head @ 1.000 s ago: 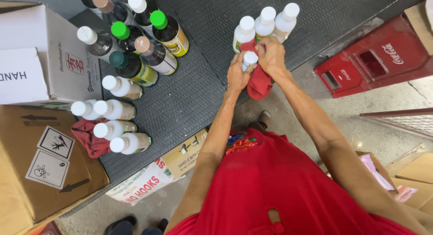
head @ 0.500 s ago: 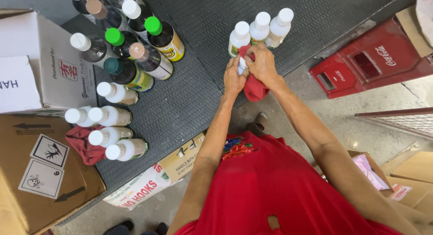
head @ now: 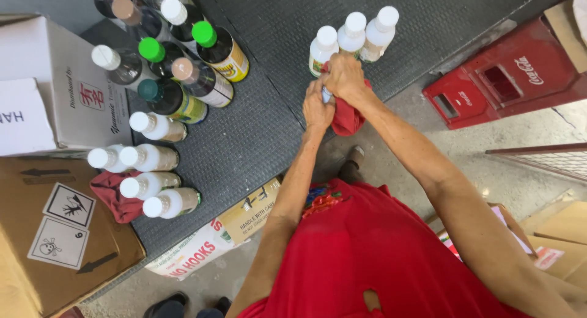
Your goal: Wiping liquid bottles with a cloth and packing them into a cardboard box.
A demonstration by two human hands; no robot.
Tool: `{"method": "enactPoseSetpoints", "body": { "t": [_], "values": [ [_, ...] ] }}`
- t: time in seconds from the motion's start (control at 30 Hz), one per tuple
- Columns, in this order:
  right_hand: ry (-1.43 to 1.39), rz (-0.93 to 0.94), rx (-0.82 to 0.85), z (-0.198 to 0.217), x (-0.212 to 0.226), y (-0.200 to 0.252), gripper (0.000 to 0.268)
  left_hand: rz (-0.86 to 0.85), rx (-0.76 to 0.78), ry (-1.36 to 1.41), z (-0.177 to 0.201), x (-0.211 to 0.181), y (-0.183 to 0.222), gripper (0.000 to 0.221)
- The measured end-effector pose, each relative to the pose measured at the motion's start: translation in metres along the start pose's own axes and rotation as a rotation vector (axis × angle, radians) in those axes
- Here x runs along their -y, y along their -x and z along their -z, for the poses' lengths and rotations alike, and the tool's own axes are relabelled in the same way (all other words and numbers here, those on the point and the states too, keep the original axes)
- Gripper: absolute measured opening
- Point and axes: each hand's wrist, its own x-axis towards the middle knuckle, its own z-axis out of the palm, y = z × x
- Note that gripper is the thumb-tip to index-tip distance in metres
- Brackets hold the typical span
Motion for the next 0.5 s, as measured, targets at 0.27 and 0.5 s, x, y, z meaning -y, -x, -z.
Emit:
{"method": "enactPoseSetpoints", "body": {
  "t": [0.27, 0.5],
  "values": [
    [-0.143, -0.114, 0.032, 0.008, -0.027, 0.013, 0.017, -0.063, -0.011, 0.015, -0.003, -0.022, 0.004, 0.057],
    [-0.173, -0.097, 0.050, 0.025, -0.038, 0.013, 0.014, -0.125, 0.056, -0.023, -0.015, -0.017, -0.010, 0.060]
  ]
}}
